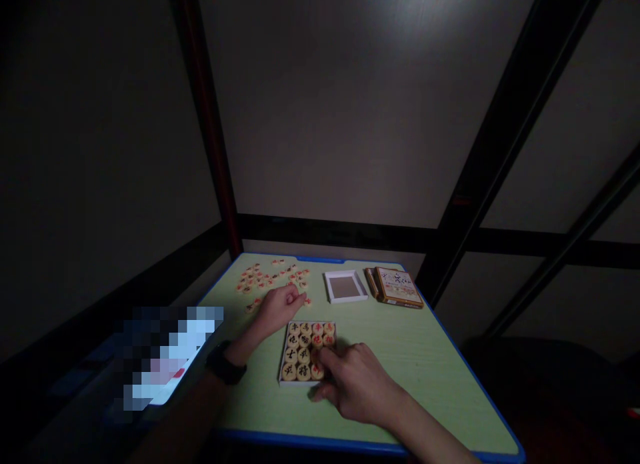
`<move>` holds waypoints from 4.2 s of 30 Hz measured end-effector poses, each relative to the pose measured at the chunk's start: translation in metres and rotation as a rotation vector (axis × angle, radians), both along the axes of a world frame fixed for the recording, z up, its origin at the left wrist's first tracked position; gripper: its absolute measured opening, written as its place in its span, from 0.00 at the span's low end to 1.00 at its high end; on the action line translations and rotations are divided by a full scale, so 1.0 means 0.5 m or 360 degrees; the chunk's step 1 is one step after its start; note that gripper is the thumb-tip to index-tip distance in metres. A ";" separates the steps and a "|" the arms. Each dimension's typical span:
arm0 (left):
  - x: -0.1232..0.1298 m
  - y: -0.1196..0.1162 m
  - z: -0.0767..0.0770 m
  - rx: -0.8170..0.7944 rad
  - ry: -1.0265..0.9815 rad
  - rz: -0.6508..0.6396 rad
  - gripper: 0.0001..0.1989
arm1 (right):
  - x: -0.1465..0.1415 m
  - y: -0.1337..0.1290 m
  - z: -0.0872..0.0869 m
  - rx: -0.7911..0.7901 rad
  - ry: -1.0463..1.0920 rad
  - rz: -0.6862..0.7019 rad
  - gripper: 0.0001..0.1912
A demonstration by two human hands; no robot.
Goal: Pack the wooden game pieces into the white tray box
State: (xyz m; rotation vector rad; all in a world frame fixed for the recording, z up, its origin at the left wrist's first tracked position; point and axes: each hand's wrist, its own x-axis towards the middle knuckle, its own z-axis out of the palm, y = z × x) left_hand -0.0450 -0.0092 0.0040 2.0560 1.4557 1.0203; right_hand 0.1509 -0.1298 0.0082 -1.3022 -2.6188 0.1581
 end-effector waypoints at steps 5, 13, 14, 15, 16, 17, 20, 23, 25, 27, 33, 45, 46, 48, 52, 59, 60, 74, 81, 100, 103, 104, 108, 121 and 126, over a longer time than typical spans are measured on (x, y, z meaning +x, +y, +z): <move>-0.002 0.002 0.002 -0.0006 0.0024 0.0084 0.17 | -0.002 -0.003 -0.001 -0.0013 0.0010 -0.0020 0.13; -0.048 0.028 0.027 0.0073 0.0141 0.0529 0.15 | 0.009 0.039 0.054 -0.0110 0.0295 -0.0088 0.09; -0.059 0.032 0.028 0.0088 0.0191 0.0517 0.14 | 0.006 0.061 0.062 -0.0126 0.0323 -0.0096 0.07; -0.069 0.035 0.028 0.0112 0.0239 0.0469 0.12 | 0.002 0.088 0.068 -0.0149 0.0323 -0.0109 0.07; -0.078 0.037 0.026 0.0136 0.0276 0.0383 0.10 | -0.004 0.116 0.070 -0.0164 0.0293 -0.0102 0.09; -0.085 0.039 0.023 0.0154 0.0302 0.0269 0.08 | -0.012 0.146 0.070 -0.0160 0.0236 -0.0079 0.13; -0.097 0.040 0.008 0.0135 0.0352 -0.0093 0.04 | -0.040 0.225 0.056 -0.0081 0.0042 0.0033 0.22; -0.094 0.037 -0.009 0.0070 0.0460 -0.0298 0.12 | -0.061 0.269 0.035 -0.0068 -0.0095 0.0094 0.21; -0.089 0.035 -0.018 0.0055 0.0528 -0.0334 0.11 | -0.068 0.280 0.023 -0.0049 -0.0132 0.0083 0.18; -0.086 0.035 -0.024 0.0075 0.0552 -0.0334 0.09 | -0.069 0.282 0.014 -0.0024 -0.0153 0.0048 0.14; -0.081 0.037 -0.027 0.0131 0.0555 -0.0309 0.05 | -0.061 0.266 0.003 0.0024 -0.0167 -0.0053 0.12; -0.038 0.018 -0.015 0.0058 0.0120 -0.0360 0.07 | 0.023 0.121 0.055 -0.0253 0.0715 0.0157 0.07; -0.036 0.017 -0.015 0.0059 0.0152 -0.0365 0.07 | 0.028 0.100 0.059 -0.0323 0.0726 0.0162 0.07; -0.034 0.015 -0.013 0.0057 0.0225 -0.0365 0.05 | 0.033 0.060 0.065 -0.0379 0.0700 0.0157 0.07; -0.032 0.010 -0.011 0.0067 0.0251 -0.0356 0.04 | 0.031 0.010 0.057 -0.0342 0.0540 0.0007 0.06; -0.032 0.007 -0.008 0.0093 0.0397 -0.0328 0.05 | 0.021 0.009 0.042 -0.0298 0.0329 -0.0057 0.09; -0.032 0.007 -0.008 0.0097 0.0413 -0.0321 0.05 | 0.020 0.009 0.043 -0.0284 0.0287 -0.0050 0.08; -0.010 0.004 -0.010 -0.0207 -0.0121 -0.0477 0.12 | 0.033 0.019 0.060 -0.0105 0.0241 -0.0110 0.10; 0.012 -0.006 -0.021 -0.0685 -0.0645 -0.0837 0.20 | 0.013 0.072 0.041 0.0055 0.0539 0.0023 0.21; 0.003 -0.009 0.004 -0.0362 -0.0333 -0.0646 0.14 | 0.036 0.005 0.080 -0.0413 0.0347 -0.0071 0.09; -0.002 -0.011 0.007 -0.0114 0.0049 -0.0346 0.13 | 0.028 -0.021 0.083 -0.0279 0.0072 -0.0115 0.13; -0.004 -0.013 0.009 -0.0050 0.0167 -0.0273 0.14 | 0.024 -0.026 0.083 -0.0243 -0.0007 -0.0110 0.13; -0.007 -0.018 0.014 0.0035 0.0420 -0.0202 0.14 | 0.005 -0.032 0.078 -0.0136 -0.0231 -0.0095 0.11; -0.006 -0.016 0.003 0.0045 0.0508 -0.0317 0.14 | -0.039 -0.029 0.055 0.0090 -0.0618 0.0043 0.11; -0.006 -0.018 0.007 0.0049 0.0523 -0.0318 0.14 | -0.030 -0.027 0.084 0.0011 -0.0539 0.0029 0.09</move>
